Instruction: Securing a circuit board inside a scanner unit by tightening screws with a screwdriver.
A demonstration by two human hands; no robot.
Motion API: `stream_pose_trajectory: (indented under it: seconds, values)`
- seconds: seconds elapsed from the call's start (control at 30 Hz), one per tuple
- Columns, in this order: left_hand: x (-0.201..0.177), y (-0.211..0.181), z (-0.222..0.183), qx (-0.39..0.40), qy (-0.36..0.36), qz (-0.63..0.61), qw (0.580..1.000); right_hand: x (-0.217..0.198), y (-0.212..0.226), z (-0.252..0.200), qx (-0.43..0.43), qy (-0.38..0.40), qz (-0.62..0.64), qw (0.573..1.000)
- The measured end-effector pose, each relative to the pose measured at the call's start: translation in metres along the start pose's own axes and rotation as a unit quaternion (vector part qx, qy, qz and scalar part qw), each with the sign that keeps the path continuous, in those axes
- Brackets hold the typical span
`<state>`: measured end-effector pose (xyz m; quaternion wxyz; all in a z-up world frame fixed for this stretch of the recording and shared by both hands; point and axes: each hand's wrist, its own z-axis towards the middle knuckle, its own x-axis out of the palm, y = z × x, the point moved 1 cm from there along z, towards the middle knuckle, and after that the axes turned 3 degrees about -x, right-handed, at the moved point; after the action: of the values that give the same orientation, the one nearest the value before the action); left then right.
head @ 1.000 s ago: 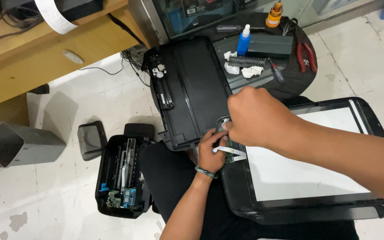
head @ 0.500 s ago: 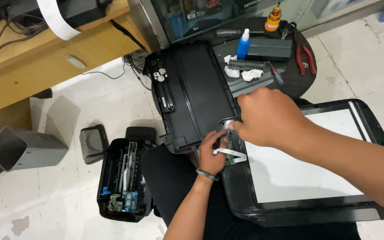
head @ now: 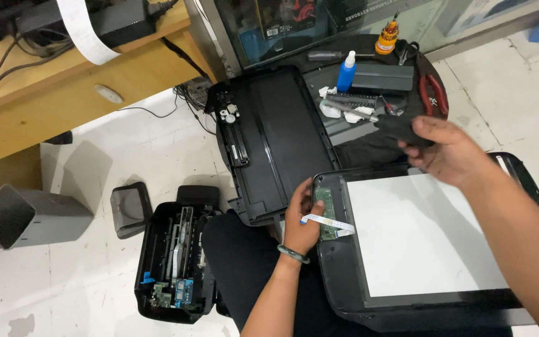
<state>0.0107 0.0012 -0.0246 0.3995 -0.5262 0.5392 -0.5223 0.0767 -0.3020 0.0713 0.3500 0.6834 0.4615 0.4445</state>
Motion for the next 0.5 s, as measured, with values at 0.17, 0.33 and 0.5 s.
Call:
stream_pose_trajectory:
  seconds: [0.17, 0.33, 0.5]
  values:
    - [0.000, -0.007, 0.000, 0.004, 0.017, -0.017, 1.000, 0.030, -0.019, 0.014, 0.007, 0.124, 0.230, 0.965]
    - [-0.002, -0.005, 0.001, -0.019, 0.034, -0.018, 0.999, 0.083, 0.010, 0.056, -0.028, 0.194, 0.076, 0.978]
    - [-0.008, 0.002, 0.002, 0.007, 0.132, -0.026, 0.991, 0.134, 0.020, 0.134, -0.167, 0.025, -0.332, 0.928]
